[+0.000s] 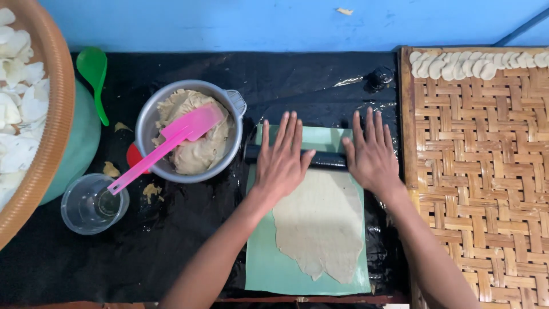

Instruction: Rolling out dough with a rolling pin on a silicone mat, smoothing it with a spatula, and using a circular mold to cut small round pastry/dough sheets.

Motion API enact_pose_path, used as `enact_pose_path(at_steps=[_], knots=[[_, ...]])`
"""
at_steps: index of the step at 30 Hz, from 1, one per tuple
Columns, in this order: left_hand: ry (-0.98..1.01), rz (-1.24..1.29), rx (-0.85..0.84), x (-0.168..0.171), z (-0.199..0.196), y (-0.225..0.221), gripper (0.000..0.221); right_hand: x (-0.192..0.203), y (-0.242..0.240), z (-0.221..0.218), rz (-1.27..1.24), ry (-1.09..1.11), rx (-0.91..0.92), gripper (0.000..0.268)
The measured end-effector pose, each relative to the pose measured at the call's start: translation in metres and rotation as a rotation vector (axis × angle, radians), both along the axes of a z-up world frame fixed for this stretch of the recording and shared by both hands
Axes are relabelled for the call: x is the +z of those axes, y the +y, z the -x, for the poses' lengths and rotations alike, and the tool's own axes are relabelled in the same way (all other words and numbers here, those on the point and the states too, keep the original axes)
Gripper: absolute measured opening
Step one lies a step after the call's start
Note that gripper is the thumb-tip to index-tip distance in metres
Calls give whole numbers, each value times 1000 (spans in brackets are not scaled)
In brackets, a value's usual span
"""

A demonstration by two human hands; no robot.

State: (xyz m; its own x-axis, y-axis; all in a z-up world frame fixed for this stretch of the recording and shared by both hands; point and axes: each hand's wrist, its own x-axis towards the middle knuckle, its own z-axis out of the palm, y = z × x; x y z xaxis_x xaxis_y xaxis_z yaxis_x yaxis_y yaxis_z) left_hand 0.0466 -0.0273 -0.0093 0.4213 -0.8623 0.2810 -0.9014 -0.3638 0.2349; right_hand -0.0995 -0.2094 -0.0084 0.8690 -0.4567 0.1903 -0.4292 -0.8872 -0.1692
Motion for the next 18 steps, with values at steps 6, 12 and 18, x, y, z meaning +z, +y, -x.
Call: enact_pose_path(at_steps=[6,12,18], knots=[[-74,92,30,-6,-40,-43,77,-7,-40,-34,-108,-67,-75,64],[12,120,-74,19,-24,-24,63,-5,-55,-52,-64,-304,-175,39],[-26,92,-184,7,-33,-9,59,23,-31,-31,-73,-736,-47,22]])
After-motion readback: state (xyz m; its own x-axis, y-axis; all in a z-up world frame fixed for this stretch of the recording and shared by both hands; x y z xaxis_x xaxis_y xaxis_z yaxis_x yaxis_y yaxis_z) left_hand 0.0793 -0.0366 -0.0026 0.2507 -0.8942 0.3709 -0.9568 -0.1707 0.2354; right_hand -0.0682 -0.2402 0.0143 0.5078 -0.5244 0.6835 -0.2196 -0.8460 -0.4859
